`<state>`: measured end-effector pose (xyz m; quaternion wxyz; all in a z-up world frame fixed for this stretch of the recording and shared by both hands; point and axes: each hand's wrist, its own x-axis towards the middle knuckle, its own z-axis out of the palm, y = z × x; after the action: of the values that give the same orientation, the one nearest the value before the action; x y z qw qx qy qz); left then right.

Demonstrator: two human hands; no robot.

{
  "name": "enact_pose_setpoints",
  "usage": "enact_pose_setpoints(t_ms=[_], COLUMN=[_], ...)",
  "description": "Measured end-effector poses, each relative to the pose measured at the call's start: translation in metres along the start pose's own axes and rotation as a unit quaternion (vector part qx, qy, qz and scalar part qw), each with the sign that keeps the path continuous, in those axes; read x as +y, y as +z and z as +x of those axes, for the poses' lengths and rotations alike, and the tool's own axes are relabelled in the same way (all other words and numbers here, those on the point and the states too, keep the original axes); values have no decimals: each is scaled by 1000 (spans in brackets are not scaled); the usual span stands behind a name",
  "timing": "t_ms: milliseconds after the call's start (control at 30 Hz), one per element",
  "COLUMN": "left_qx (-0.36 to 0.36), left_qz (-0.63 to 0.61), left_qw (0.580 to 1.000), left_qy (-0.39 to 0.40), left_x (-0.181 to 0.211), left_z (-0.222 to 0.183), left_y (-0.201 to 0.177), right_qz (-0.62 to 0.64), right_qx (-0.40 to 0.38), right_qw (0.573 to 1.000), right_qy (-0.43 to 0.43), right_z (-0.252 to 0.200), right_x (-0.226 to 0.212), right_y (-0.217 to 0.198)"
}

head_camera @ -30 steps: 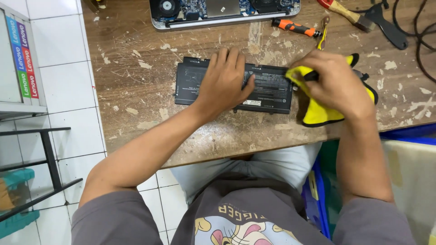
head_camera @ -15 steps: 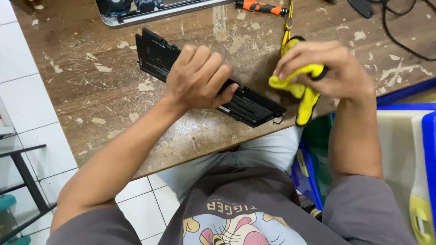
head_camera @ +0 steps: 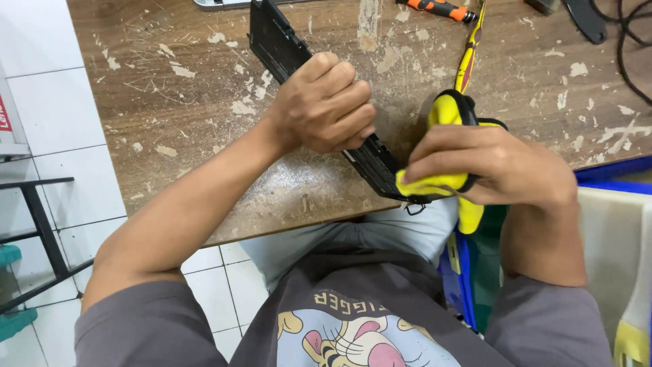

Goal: Removing a laptop battery, cleaning it thoroughly with a microfiber cloth, and performing maintenance on the laptop internals using a screwdriver.

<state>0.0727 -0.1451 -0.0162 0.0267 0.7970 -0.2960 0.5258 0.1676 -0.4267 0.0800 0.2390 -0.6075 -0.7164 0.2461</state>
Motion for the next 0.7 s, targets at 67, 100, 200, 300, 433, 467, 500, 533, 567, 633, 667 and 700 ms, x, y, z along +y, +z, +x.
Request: enact_pose_setpoints(t_ms=[67,100,200,300,433,467,500,533,567,633,667,700], left_qx=[1,1,-5,-3,39,39,64,89,89,57,57,57], left_qz=[-3,-7,-9,-13,-28,-27,-40,-51,-50,-79,-77,-93], left_qw=[1000,1000,1000,1000,999,999,996,992,992,967,967,942], left_qy=[1,6,9,5,0,0,-40,-80,-80,-234,-235,-316], left_x=[0,-1,1,1,1,0,0,-1,-2,-6,-6,-6], left_z=[1,2,2,2,-4,-9,-14,-19,-24,-34,-32,-30], left_y=[-1,-2,-4,-7,-3,3,9,14,15,18,15,12], right_qz=[-41,-39,-18,1,11,10,11,11,11,9,9,-15], right_qx=[34,50,46,10,-8,-9,-11,-13,-14,-8,-10,-13], right_qw=[999,998,999,1000,1000,1000,1000,1000,1000,1000,1000,1000], right_qy=[2,-8,-14,-8,-17,-17,-18,-19,-20,-22,-23,-13], right_z=[8,14,18,15,14,13,13,13,14,15,14,14], right_x=[-2,-5,-9,-8,-12,-14,-15,-16,-19,-23,-24,-26], right_y=[5,7,4,1,3,4,5,6,9,14,17,20])
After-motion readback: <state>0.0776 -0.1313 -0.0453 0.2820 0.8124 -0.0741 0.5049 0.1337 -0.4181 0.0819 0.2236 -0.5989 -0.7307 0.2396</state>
